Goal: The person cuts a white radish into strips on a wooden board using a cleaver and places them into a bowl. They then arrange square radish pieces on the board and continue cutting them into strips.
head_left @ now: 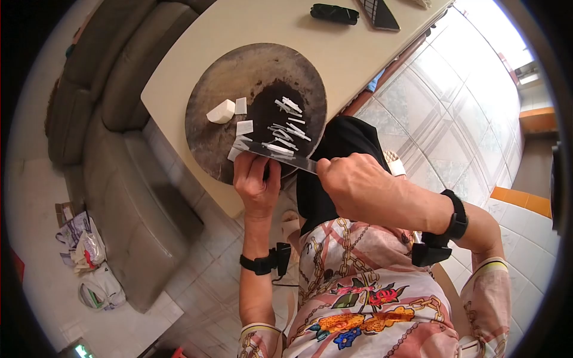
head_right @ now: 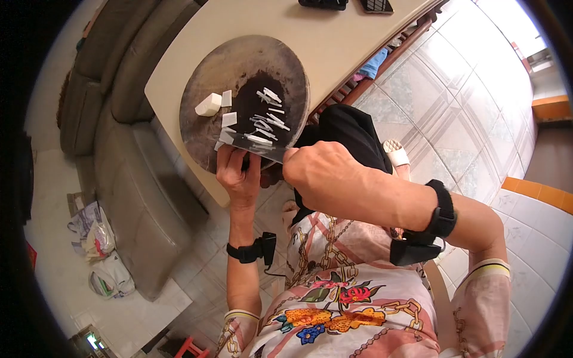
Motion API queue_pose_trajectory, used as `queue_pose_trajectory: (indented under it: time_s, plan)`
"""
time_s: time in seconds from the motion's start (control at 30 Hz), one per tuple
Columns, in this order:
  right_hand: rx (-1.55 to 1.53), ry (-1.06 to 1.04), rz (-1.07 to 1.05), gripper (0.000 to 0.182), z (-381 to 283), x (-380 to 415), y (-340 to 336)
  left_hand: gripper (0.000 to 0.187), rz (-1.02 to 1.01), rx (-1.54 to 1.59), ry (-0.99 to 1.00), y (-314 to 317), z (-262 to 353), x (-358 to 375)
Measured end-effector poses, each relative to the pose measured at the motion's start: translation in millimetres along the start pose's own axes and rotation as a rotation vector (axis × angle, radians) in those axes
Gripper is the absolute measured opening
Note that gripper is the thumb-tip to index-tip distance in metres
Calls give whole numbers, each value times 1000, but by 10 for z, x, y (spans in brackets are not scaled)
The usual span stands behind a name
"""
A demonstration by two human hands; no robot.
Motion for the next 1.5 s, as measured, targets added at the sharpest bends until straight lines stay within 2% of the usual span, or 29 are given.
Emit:
queue_pose_trajectory:
  time_s: [0.1, 0.23, 0.5, 0.73, 0.93, 1.03, 1.23, 1.33, 1.5]
  plan:
    - [4, -4, 83, 17, 21, 7, 7, 15, 35, -10, 29, -9, 13, 0]
    - [-53, 70, 82, 12, 111, 84, 0, 16, 48, -36, 37, 9, 46, -19]
    - [-166, 65, -12, 15, 34, 187, -35, 16, 55, -50, 7, 2, 61, -19]
    - [-117, 90, -33, 15, 7, 183, 19, 18, 51, -46, 11, 4, 46, -15]
    - [-25, 78, -24, 26, -94, 223, -15, 19, 24, -61, -1, -8, 40, -16]
    - [10, 117, -85, 34, -96, 217, -29, 18, 12, -52, -7, -2, 41, -34]
    - [-12, 38, -51, 24, -26, 102, -23, 19, 22, -46, 19, -8, 28, -21]
    - [-79, -48, 68, 16, -15, -30, -42, 18, 29, -32, 16, -3, 36, -26]
    - [-112, 25, 99, 11, 33, 14, 38, 17, 67, 9, 23, 5, 38, -15]
Point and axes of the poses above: each hand's wrist, its own x-axis away from the middle knuckle, its own y-axis out of the palm, z = x × y, the point moved 3 cm from there along -x, towards the middle knuckle, and after that the axes turned 8 degrees about -z, right-handed, at the moved point
